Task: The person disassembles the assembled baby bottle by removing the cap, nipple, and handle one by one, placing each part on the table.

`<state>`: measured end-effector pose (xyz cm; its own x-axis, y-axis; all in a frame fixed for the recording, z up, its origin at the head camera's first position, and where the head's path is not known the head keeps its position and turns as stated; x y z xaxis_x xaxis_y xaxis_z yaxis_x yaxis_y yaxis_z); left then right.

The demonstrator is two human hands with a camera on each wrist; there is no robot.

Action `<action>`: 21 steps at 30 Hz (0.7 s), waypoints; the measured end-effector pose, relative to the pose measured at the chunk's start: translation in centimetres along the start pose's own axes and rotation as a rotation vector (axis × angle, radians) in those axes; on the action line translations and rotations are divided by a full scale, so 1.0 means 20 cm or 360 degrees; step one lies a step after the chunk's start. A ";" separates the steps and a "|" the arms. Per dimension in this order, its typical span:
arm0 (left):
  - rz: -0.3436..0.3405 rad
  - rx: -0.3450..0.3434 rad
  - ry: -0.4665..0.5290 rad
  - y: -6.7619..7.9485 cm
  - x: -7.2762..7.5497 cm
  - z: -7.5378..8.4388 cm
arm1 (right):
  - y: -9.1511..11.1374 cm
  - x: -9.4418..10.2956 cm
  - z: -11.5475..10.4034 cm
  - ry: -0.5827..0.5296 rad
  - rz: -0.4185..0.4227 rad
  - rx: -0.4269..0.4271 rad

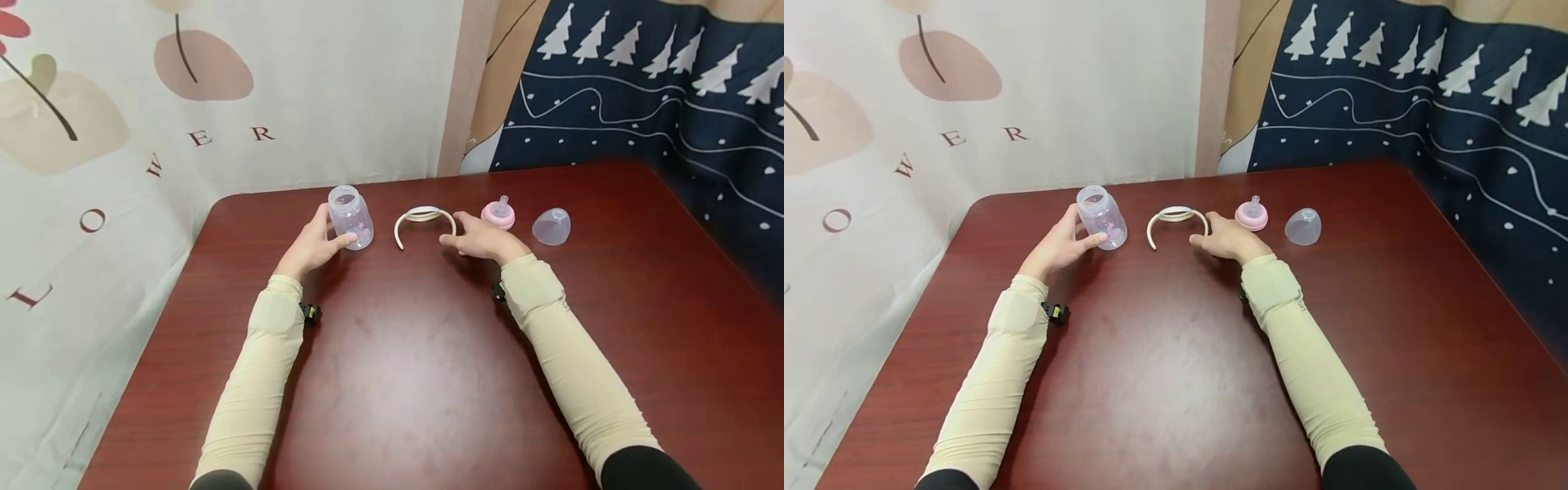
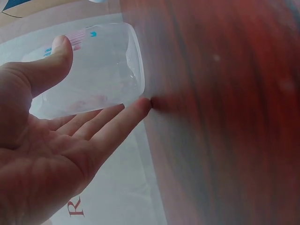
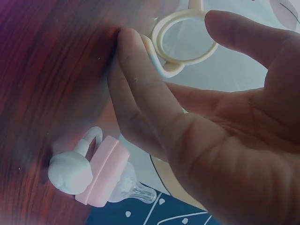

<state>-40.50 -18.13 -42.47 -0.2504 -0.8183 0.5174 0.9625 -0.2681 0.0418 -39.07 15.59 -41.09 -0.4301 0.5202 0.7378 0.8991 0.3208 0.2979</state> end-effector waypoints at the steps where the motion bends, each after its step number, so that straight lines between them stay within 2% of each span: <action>1: -0.0009 -0.0002 -0.0014 -0.01 -0.01 0.00 | 0.00 0.00 0.01 0.0007 0.0010 -0.0003; 7: -0.0010 0.0015 -0.0012 -0.06 -0.05 -0.03 | -0.05 -0.04 0.02 0.0196 0.0121 -0.0025; 9: -0.0033 0.0055 0.0039 -0.06 -0.08 -0.06 | -0.07 -0.07 0.03 0.0246 0.0142 -0.0065; 14: -0.0167 0.0211 0.0235 -0.08 -0.20 -0.17 | -0.10 -0.14 0.11 0.0210 0.0095 -0.0208; 16: -0.0213 0.0244 0.0193 -0.09 -0.25 -0.19 | -0.11 -0.17 0.15 0.0189 0.0093 -0.0233; 19: -0.0282 0.0252 -0.0030 -0.12 -0.30 -0.19 | -0.11 -0.20 0.21 0.0179 0.0108 -0.0269; 21: -0.0289 0.0230 -0.0167 -0.14 -0.31 -0.19 | -0.12 -0.21 0.24 0.0186 0.0135 -0.0288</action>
<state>-42.00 -14.24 -49.12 -0.4158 -0.7040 0.5757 0.9095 -0.3245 0.2600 -39.69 16.41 -47.81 -0.3495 0.4407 0.8268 0.9361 0.1273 0.3279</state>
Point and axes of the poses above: each hand's wrist, its own y-axis away from the middle knuckle, its own x-axis out of the back of the hand, z = x × y, the point moved 1 cm from there along -y, towards the middle knuckle, and after that the axes turned 7 degrees about y, right-handed, at the moved point
